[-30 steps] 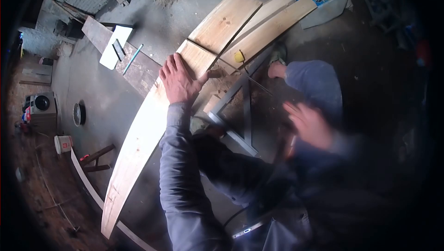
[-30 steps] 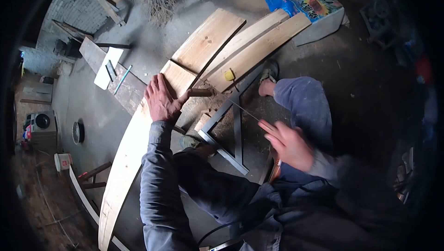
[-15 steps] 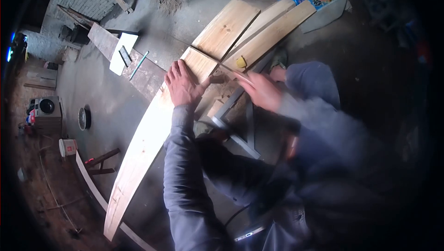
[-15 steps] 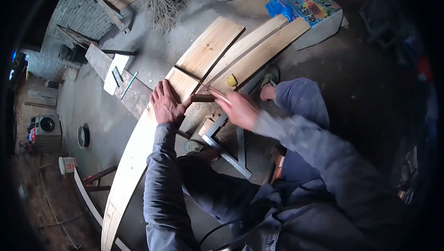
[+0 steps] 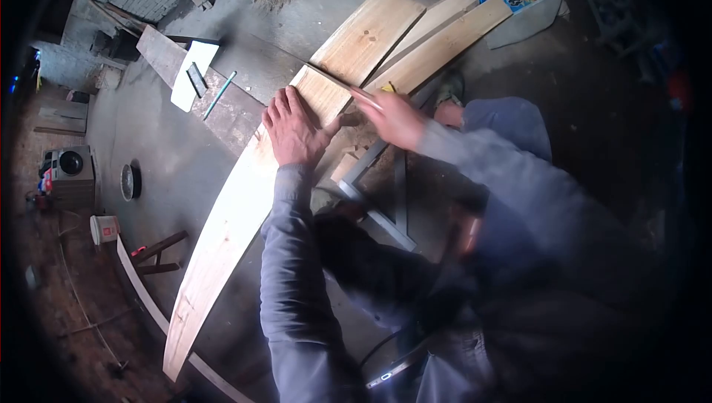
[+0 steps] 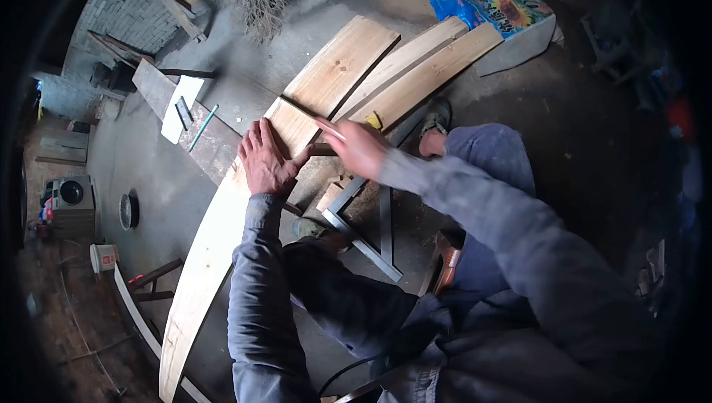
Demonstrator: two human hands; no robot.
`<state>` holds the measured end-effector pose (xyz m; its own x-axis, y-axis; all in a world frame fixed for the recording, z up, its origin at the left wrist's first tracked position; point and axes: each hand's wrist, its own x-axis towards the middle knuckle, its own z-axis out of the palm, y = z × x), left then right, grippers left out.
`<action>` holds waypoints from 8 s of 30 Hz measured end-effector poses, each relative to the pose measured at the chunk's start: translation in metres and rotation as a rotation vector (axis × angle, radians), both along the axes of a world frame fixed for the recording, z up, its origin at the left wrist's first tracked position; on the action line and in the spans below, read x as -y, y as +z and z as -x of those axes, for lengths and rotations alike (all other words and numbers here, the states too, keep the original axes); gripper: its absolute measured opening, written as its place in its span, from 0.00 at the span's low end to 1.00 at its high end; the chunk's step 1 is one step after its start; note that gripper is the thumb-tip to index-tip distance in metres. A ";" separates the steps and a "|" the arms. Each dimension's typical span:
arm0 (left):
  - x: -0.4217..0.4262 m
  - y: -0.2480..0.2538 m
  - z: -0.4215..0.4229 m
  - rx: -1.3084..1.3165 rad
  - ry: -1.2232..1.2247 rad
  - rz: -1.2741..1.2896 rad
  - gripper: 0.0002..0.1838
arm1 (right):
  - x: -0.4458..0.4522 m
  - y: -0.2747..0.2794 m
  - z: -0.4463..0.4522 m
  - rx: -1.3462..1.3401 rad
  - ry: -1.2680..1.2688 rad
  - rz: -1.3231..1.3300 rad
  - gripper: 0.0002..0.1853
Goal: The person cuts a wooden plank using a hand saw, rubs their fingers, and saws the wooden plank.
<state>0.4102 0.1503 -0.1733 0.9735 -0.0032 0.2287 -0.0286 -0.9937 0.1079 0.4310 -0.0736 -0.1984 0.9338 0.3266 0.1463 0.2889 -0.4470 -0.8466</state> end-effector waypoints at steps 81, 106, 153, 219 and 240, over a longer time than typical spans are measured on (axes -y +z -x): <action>-0.002 -0.003 -0.001 0.033 -0.007 0.013 0.63 | 0.013 0.026 0.012 -0.104 0.034 0.143 0.14; -0.001 0.001 0.001 0.038 -0.003 -0.005 0.63 | 0.001 0.005 0.005 0.136 0.032 -0.045 0.14; -0.002 0.001 -0.009 -0.016 -0.074 -0.020 0.63 | 0.150 -0.011 0.084 -1.221 -0.178 -1.330 0.26; -0.002 -0.001 0.001 0.045 -0.002 -0.009 0.63 | 0.009 0.011 0.005 0.076 0.060 0.015 0.12; -0.004 -0.004 -0.001 0.061 -0.002 -0.023 0.62 | 0.022 -0.002 0.017 0.145 0.053 -0.107 0.13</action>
